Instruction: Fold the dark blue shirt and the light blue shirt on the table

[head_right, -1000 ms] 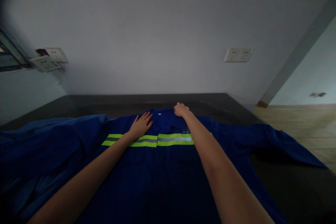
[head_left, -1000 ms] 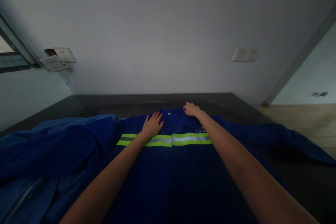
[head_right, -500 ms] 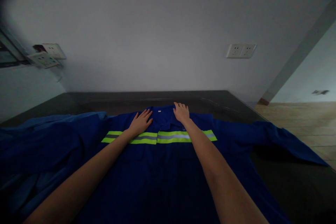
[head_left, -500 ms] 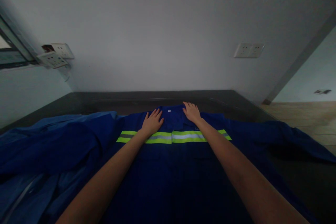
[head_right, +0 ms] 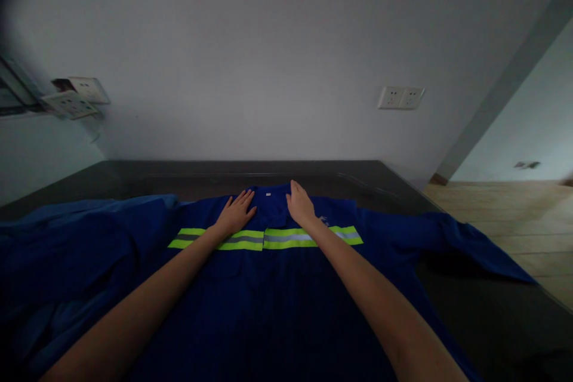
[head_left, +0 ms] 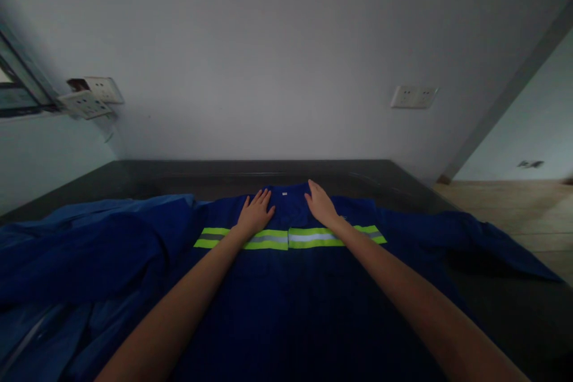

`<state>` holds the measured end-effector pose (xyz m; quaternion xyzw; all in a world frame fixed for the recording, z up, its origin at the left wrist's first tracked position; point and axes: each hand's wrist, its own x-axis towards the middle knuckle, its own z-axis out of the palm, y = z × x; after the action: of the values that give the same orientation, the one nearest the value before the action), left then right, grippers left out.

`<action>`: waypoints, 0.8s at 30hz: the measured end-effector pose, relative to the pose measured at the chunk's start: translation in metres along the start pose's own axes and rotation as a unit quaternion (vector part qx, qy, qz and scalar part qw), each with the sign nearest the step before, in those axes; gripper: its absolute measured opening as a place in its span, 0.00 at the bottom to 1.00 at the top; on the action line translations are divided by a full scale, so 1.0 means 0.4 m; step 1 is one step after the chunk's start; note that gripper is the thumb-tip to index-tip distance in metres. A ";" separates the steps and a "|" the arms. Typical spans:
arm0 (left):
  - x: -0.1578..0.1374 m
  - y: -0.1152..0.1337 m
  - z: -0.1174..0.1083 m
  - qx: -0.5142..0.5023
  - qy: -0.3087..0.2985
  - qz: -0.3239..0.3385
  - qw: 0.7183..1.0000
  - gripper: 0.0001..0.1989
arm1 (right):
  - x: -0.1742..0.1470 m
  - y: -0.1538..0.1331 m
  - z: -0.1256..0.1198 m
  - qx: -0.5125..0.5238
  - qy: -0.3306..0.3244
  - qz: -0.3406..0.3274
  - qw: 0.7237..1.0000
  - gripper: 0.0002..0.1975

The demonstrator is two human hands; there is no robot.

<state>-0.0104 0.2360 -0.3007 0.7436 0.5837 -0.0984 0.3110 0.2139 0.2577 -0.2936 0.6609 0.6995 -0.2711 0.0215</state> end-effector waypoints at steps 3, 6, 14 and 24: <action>0.000 -0.001 0.003 0.001 0.011 -0.005 1.000 0.31 | -0.014 -0.011 0.028 -0.024 -0.073 0.040 0.996 0.34; 0.002 -0.002 0.007 0.008 0.014 -0.007 1.000 0.31 | -0.015 -0.015 0.045 -0.051 -0.098 0.059 0.992 0.37; 0.008 -0.004 0.011 0.015 -0.009 -0.009 1.000 0.30 | -0.017 -0.024 0.041 -0.068 -0.124 0.077 0.987 0.41; 0.101 -0.008 -0.056 -0.009 0.035 -0.070 0.997 0.18 | -0.029 -0.032 0.045 -0.057 -0.080 0.086 0.991 0.38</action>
<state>-0.0062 0.2820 -0.3049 0.7009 0.6458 -0.0884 0.2896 0.1976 0.2400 -0.2999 0.6925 0.6505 -0.2796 0.1383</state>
